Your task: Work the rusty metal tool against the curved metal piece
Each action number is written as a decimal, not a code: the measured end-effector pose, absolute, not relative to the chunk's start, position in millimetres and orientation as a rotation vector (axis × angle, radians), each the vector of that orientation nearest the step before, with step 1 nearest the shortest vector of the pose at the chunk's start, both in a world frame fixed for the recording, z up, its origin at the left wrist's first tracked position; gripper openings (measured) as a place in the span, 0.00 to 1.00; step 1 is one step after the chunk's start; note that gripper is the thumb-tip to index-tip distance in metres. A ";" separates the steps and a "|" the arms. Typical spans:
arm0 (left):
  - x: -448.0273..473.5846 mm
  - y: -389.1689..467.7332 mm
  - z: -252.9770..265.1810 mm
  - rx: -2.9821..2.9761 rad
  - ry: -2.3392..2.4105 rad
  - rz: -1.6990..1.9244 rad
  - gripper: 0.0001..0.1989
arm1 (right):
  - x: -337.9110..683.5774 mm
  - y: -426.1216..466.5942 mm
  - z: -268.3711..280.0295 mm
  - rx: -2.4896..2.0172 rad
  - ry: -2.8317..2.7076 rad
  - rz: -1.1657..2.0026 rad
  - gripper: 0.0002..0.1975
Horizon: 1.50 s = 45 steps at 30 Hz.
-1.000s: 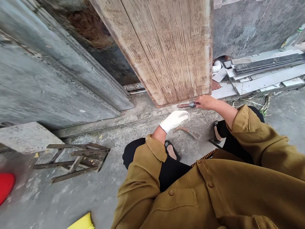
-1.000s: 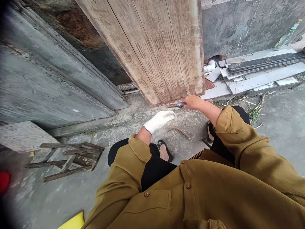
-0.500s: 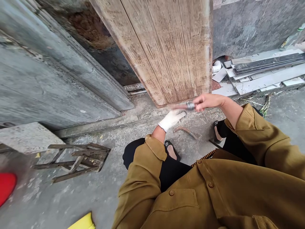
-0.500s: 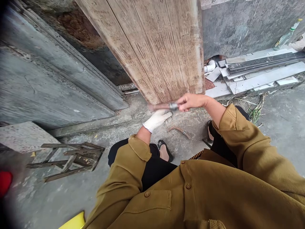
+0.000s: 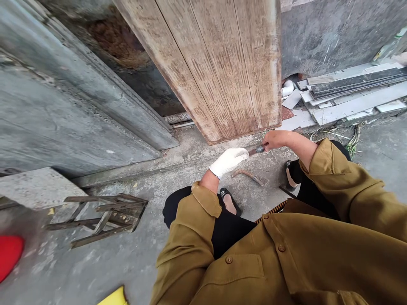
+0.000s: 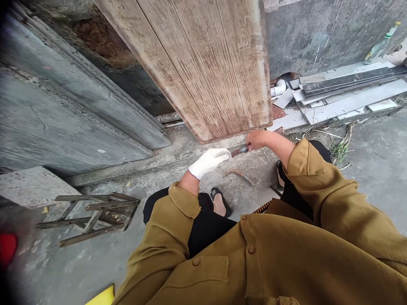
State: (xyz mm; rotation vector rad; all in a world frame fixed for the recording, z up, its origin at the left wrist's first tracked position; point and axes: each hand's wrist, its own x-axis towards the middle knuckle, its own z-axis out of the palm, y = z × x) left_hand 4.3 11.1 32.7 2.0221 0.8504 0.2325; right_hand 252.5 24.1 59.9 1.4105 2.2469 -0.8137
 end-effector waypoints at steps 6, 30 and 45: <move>-3.3 19.3 22.5 2.068 0.920 0.252 0.16 | 253.2 19.4 60.2 0.829 2.070 -1.525 0.12; 7.2 13.8 13.3 2.200 0.853 0.116 0.15 | 248.0 20.0 55.9 1.143 2.145 -0.978 0.11; 8.5 17.5 5.0 1.599 0.855 0.305 0.19 | 268.3 22.9 72.7 0.982 2.437 -2.054 0.18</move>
